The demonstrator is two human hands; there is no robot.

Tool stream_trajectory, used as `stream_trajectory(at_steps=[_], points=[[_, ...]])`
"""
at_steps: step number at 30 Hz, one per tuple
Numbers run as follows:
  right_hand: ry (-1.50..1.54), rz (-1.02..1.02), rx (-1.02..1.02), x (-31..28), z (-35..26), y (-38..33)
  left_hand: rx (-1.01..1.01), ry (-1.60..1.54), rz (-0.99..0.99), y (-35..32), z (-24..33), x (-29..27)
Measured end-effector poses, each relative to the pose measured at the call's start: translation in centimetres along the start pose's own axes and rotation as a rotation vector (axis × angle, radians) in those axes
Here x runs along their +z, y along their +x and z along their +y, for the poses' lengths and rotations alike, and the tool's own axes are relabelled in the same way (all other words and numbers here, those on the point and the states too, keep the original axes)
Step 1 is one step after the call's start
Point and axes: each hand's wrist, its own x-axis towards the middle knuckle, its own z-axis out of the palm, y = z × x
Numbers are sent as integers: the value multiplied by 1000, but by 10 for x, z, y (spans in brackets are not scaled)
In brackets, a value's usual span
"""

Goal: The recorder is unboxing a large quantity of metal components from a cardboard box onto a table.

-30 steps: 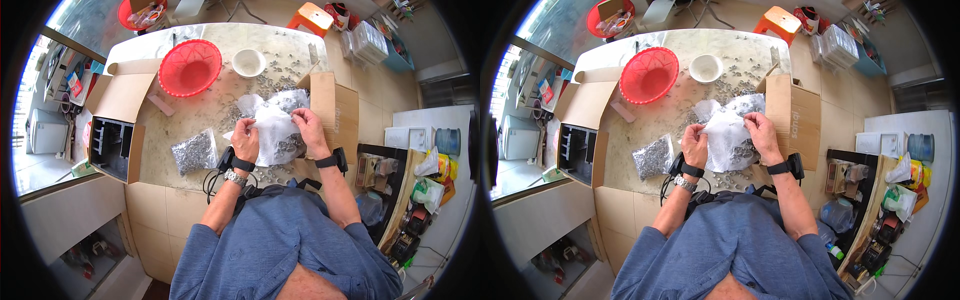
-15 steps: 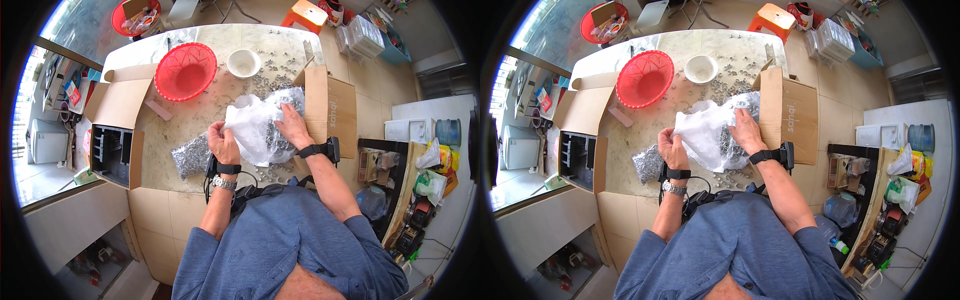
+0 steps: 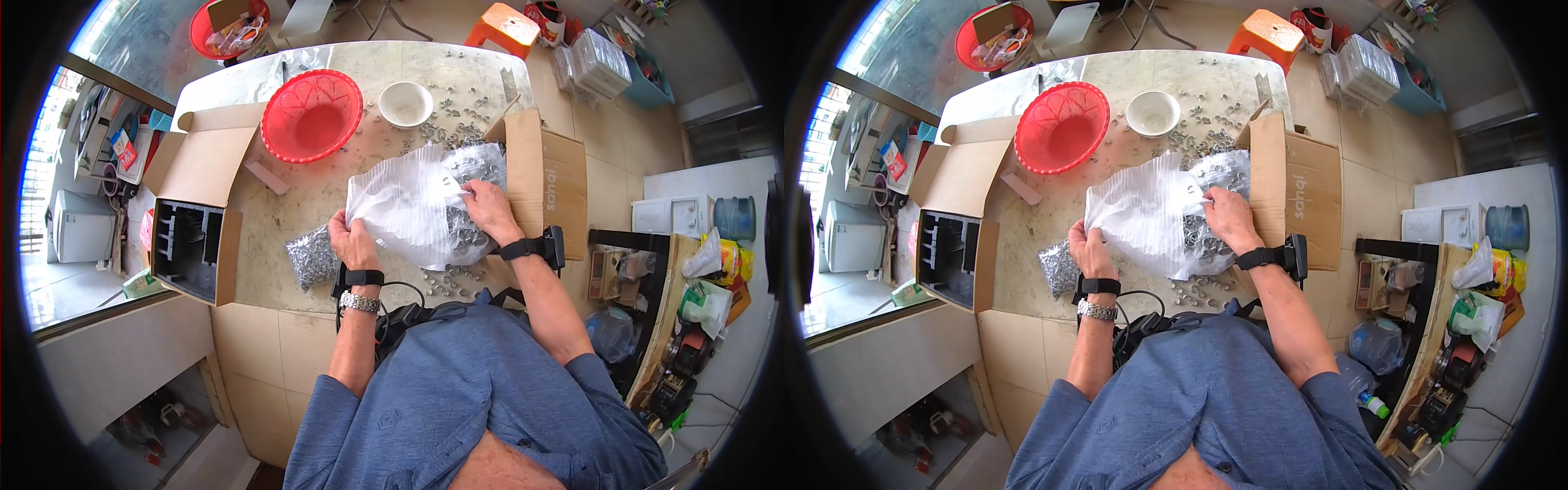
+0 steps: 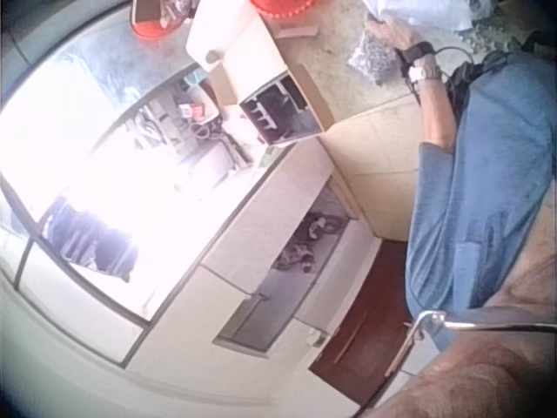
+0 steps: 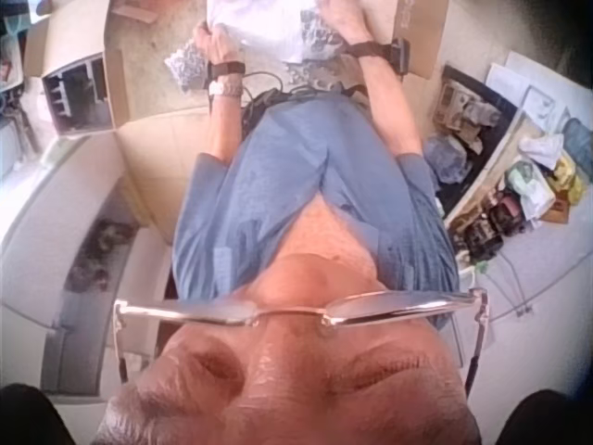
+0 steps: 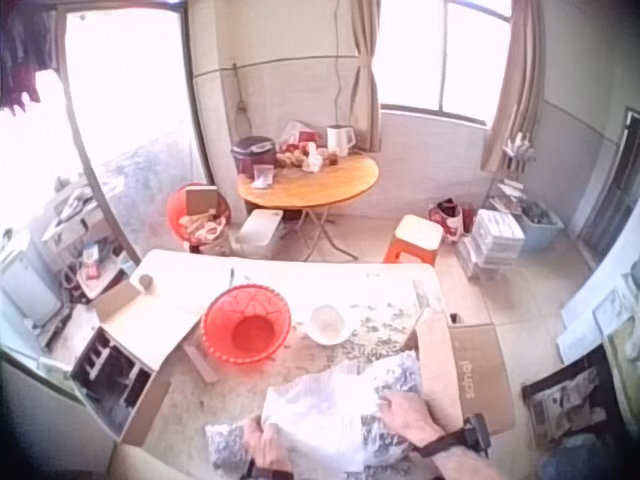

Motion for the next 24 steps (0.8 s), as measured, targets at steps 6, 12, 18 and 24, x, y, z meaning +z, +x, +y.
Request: stream_trajectory(at_steps=[6, 12, 18, 24], points=[[90, 195, 70, -32, -23, -12, 0, -29, -9, 3, -10, -2], [53, 215, -8, -36, -21, -20, -17, -23, -70, -11, 3, 6], [290, 216, -158, -36, -35, -34, -67, 22, -185, -13, -12, 6], [212, 259, -433, -19, -62, -45, -299, -177, -439, -33, -1, 15]])
